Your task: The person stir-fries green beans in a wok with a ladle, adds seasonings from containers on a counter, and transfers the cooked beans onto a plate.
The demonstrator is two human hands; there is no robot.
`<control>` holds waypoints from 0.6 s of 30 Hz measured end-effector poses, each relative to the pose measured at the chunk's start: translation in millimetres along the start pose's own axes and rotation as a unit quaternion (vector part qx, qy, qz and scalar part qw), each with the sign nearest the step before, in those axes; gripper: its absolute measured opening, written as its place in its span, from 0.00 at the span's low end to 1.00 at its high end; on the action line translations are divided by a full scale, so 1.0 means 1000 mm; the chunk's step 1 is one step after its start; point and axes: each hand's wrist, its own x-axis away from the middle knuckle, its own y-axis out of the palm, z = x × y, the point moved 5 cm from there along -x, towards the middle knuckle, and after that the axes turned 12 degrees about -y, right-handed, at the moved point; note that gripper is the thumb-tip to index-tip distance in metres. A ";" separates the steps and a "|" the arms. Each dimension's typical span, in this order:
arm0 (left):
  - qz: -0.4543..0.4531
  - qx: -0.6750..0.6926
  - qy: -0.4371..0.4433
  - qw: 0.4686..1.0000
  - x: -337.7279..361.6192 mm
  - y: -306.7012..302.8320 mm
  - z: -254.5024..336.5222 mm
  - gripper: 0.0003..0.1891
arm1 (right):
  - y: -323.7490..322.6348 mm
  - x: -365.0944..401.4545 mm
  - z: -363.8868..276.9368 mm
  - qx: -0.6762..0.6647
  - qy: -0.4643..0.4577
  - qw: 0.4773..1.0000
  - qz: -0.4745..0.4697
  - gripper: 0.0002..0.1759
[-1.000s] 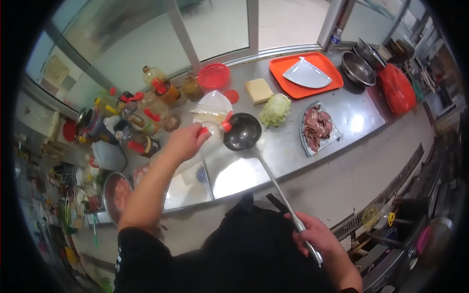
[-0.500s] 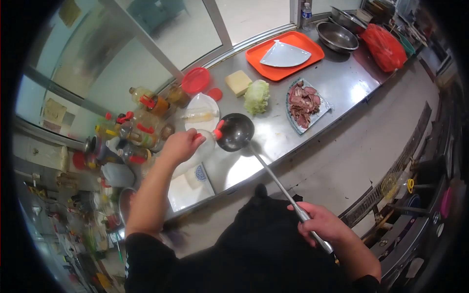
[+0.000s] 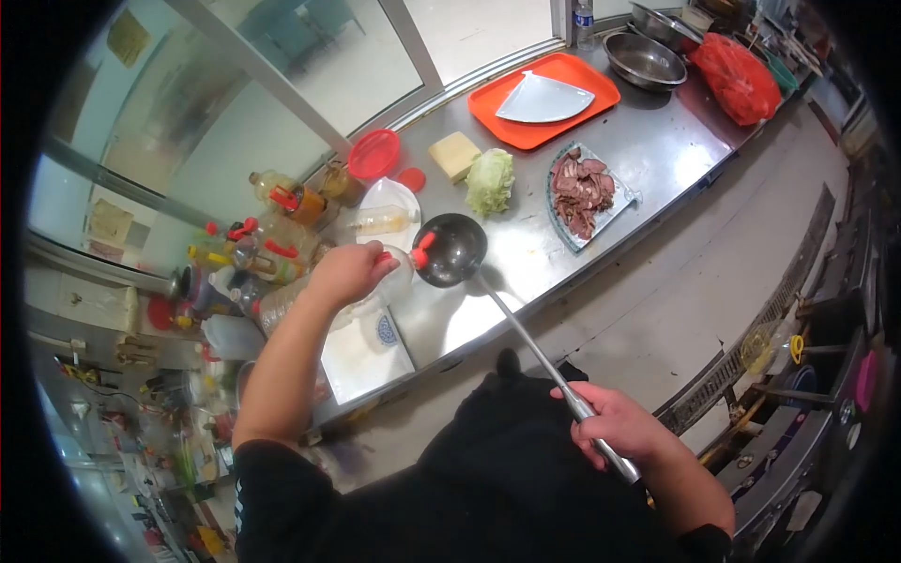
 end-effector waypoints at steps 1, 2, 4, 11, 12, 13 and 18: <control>-0.003 -0.003 0.003 1.000 0.000 0.000 0.000 0.21 | 0.000 0.000 -0.001 0.002 0.000 1.000 0.000 0.37; -0.002 -0.004 0.002 1.000 0.000 -0.001 0.001 0.21 | 0.000 -0.001 -0.001 0.005 0.001 1.000 0.001 0.37; -0.001 -0.003 0.003 1.000 0.000 -0.003 0.002 0.21 | -0.001 -0.002 -0.002 0.005 0.000 1.000 -0.001 0.36; -0.010 -0.027 0.005 1.000 0.001 -0.009 0.007 0.20 | -0.001 -0.004 -0.002 0.008 -0.006 1.000 -0.007 0.36; -0.014 -0.034 0.001 0.999 0.001 -0.011 0.009 0.20 | 0.000 -0.004 -0.003 0.007 -0.007 1.000 -0.007 0.36; -0.018 -0.041 -0.002 0.999 0.001 -0.012 0.010 0.20 | 0.001 -0.005 -0.004 0.016 -0.010 1.000 -0.010 0.37; -0.028 -0.069 0.004 0.997 0.000 -0.012 0.014 0.20 | 0.004 -0.004 -0.007 0.024 -0.013 1.000 -0.010 0.37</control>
